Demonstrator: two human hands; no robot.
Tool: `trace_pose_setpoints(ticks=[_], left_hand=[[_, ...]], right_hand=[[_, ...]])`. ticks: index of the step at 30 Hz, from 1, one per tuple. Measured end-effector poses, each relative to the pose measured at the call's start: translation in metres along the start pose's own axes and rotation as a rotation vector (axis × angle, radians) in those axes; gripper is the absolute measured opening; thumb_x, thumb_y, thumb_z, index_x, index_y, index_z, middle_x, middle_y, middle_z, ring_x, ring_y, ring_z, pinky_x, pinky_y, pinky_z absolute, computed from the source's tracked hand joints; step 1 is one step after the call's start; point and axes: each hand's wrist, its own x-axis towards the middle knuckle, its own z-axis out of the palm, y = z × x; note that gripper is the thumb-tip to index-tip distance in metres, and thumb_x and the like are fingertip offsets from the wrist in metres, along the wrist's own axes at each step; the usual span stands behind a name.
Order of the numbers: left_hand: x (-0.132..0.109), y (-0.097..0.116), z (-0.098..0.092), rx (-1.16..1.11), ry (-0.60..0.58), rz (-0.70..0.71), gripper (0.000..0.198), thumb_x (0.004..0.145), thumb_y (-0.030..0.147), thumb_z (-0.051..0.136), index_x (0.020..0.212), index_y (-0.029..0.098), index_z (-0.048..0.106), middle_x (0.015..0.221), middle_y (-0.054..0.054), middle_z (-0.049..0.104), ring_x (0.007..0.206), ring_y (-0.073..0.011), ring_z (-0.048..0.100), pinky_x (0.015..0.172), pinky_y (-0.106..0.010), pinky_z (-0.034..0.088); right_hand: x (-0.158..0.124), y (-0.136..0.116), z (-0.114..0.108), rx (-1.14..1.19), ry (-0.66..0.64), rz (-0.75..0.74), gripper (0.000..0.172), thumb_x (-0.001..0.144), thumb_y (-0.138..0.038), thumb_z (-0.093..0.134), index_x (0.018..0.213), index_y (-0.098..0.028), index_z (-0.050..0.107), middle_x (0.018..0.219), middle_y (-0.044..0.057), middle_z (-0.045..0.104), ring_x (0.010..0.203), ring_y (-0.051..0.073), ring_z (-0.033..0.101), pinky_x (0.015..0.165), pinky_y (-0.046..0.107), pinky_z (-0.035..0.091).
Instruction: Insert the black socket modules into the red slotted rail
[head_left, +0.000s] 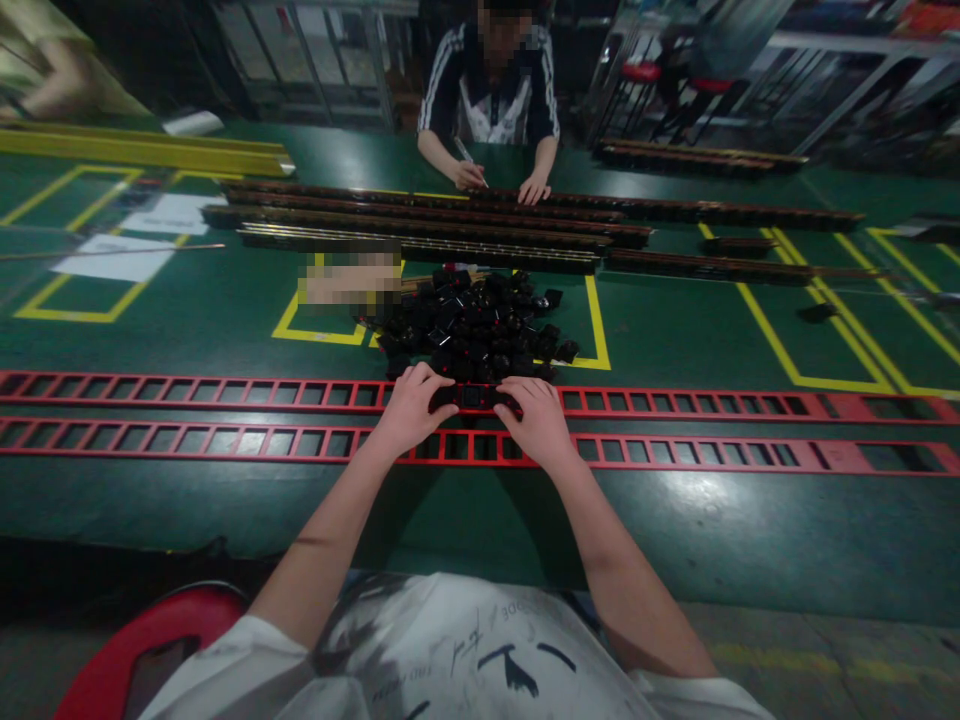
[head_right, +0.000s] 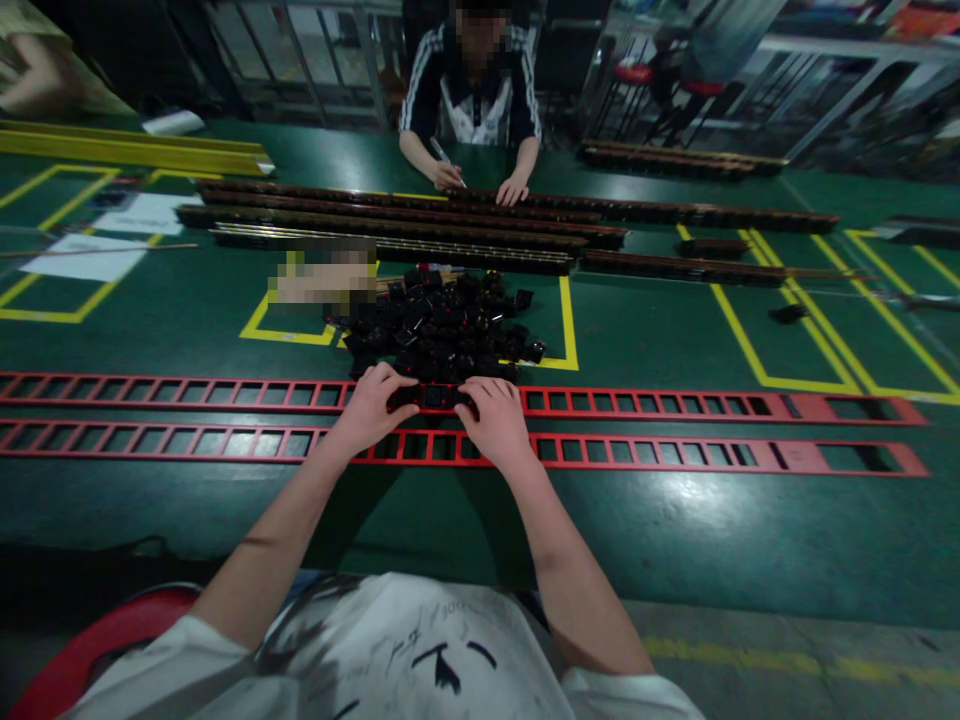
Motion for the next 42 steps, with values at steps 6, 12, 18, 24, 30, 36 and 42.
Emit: trace_pose_setpoints(ticks=[6, 12, 18, 24, 30, 36, 42], left_hand=[[0.003, -0.004, 0.001, -0.038, -0.013, -0.042, 0.037, 0.081, 0.027, 0.082, 0.115, 0.020, 0.070, 0.105, -0.006, 0.057, 0.101, -0.0270, 0.055, 0.091, -0.045, 0.048], [0.004, -0.001, 0.003, -0.038, -0.013, -0.083, 0.038, 0.080, 0.023, 0.082, 0.116, 0.021, 0.069, 0.106, -0.005, 0.058, 0.102, -0.0269, 0.057, 0.093, -0.046, 0.050], [0.000, 0.002, -0.008, -0.033, -0.078, 0.046, 0.042, 0.087, 0.026, 0.075, 0.127, 0.022, 0.064, 0.122, -0.008, 0.060, 0.115, -0.0279, 0.056, 0.103, -0.048, 0.050], [-0.003, -0.030, -0.031, 0.139, 0.131, -0.035, 0.037, 0.098, 0.026, 0.053, 0.134, 0.021, 0.062, 0.127, -0.013, 0.062, 0.122, -0.0318, 0.054, 0.109, -0.054, 0.046], [-0.002, -0.046, -0.030, 0.164, 0.077, -0.134, 0.037, 0.099, 0.023, 0.047, 0.131, 0.018, 0.064, 0.120, -0.014, 0.065, 0.112, -0.0310, 0.061, 0.102, -0.052, 0.051], [0.001, -0.038, -0.030, 0.035, 0.256, -0.212, 0.035, 0.101, 0.027, 0.045, 0.128, 0.018, 0.066, 0.119, -0.012, 0.065, 0.112, -0.0282, 0.064, 0.102, -0.045, 0.052], [0.002, -0.029, -0.032, -0.289, 0.408, -0.290, 0.035, 0.101, 0.033, 0.046, 0.124, 0.021, 0.068, 0.108, -0.008, 0.065, 0.098, -0.0217, 0.064, 0.084, -0.036, 0.058]], right_hand=[[0.000, 0.000, -0.001, 0.011, -0.006, 0.000, 0.021, 0.094, -0.025, 0.064, 0.114, -0.023, 0.071, 0.123, 0.008, 0.072, 0.119, 0.029, 0.062, 0.106, 0.052, 0.044], [0.001, -0.001, 0.000, 0.020, -0.009, 0.011, 0.021, 0.094, -0.026, 0.062, 0.113, -0.024, 0.071, 0.123, 0.008, 0.073, 0.119, 0.029, 0.062, 0.107, 0.052, 0.043], [0.001, -0.002, -0.002, 0.014, -0.023, 0.019, 0.021, 0.095, -0.025, 0.061, 0.113, -0.024, 0.071, 0.125, 0.008, 0.072, 0.120, 0.029, 0.061, 0.107, 0.052, 0.043], [0.000, -0.002, -0.003, -0.006, -0.052, 0.017, 0.025, 0.094, -0.028, 0.064, 0.118, -0.025, 0.069, 0.129, 0.007, 0.070, 0.123, 0.029, 0.059, 0.109, 0.052, 0.042], [0.000, -0.004, -0.001, -0.088, -0.114, 0.008, 0.044, 0.091, -0.029, 0.070, 0.133, -0.024, 0.062, 0.134, 0.008, 0.067, 0.126, 0.032, 0.056, 0.111, 0.054, 0.038], [0.004, -0.004, -0.001, -0.120, -0.120, 0.028, 0.041, 0.092, -0.026, 0.068, 0.134, -0.025, 0.063, 0.131, 0.008, 0.068, 0.124, 0.032, 0.057, 0.106, 0.053, 0.041], [0.006, 0.000, -0.011, -0.122, -0.161, 0.048, 0.043, 0.092, -0.024, 0.068, 0.134, -0.025, 0.063, 0.131, 0.008, 0.069, 0.121, 0.033, 0.058, 0.102, 0.054, 0.043]])
